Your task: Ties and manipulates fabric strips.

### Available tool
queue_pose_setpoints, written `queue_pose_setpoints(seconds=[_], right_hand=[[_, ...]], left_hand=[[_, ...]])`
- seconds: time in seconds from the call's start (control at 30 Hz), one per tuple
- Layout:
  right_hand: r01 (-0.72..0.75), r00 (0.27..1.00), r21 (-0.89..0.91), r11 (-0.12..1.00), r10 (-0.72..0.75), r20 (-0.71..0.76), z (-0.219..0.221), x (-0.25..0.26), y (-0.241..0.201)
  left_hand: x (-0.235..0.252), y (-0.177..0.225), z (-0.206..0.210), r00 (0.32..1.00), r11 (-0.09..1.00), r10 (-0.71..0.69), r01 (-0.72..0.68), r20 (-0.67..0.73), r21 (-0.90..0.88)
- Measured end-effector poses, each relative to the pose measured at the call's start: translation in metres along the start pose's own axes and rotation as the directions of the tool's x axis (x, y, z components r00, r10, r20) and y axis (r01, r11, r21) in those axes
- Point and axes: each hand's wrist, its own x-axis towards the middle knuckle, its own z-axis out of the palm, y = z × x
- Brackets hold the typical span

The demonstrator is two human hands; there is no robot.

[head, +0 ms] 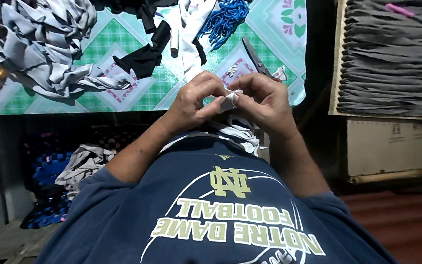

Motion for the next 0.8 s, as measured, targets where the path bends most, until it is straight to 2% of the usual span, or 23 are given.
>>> queue_pose_setpoints(seconds=[0.3, 0.47, 0.57, 0.7, 0.8], right_hand=[[-0.013, 0.999, -0.002, 1.000, 0.013, -0.048, 0.002, -0.002, -0.004], [0.004, 0.996, -0.040, 0.999, -0.008, -0.088, 0.006, -0.001, -0.005], [0.020, 0.994, -0.070, 0.997, -0.027, -0.106, 0.009, 0.001, -0.007], [-0.001, 0.991, -0.110, 0.994, -0.014, -0.135, 0.012, 0.003, -0.009], [-0.023, 0.991, -0.087, 0.996, 0.011, -0.135, 0.015, 0.005, -0.011]], left_hand=[[-0.001, 0.001, 0.000, 0.999, 0.990, 0.046, -0.042, -0.027, 0.134], [-0.004, 0.004, 0.003, 0.998, 0.964, 0.011, 0.005, -0.057, 0.265], [-0.007, 0.007, 0.007, 0.993, 0.932, 0.007, 0.037, -0.120, 0.360], [-0.013, 0.011, 0.013, 0.967, 0.864, 0.118, 0.013, -0.227, 0.503], [-0.018, 0.011, 0.020, 0.970, 0.910, 0.097, 0.004, -0.224, 0.414]])
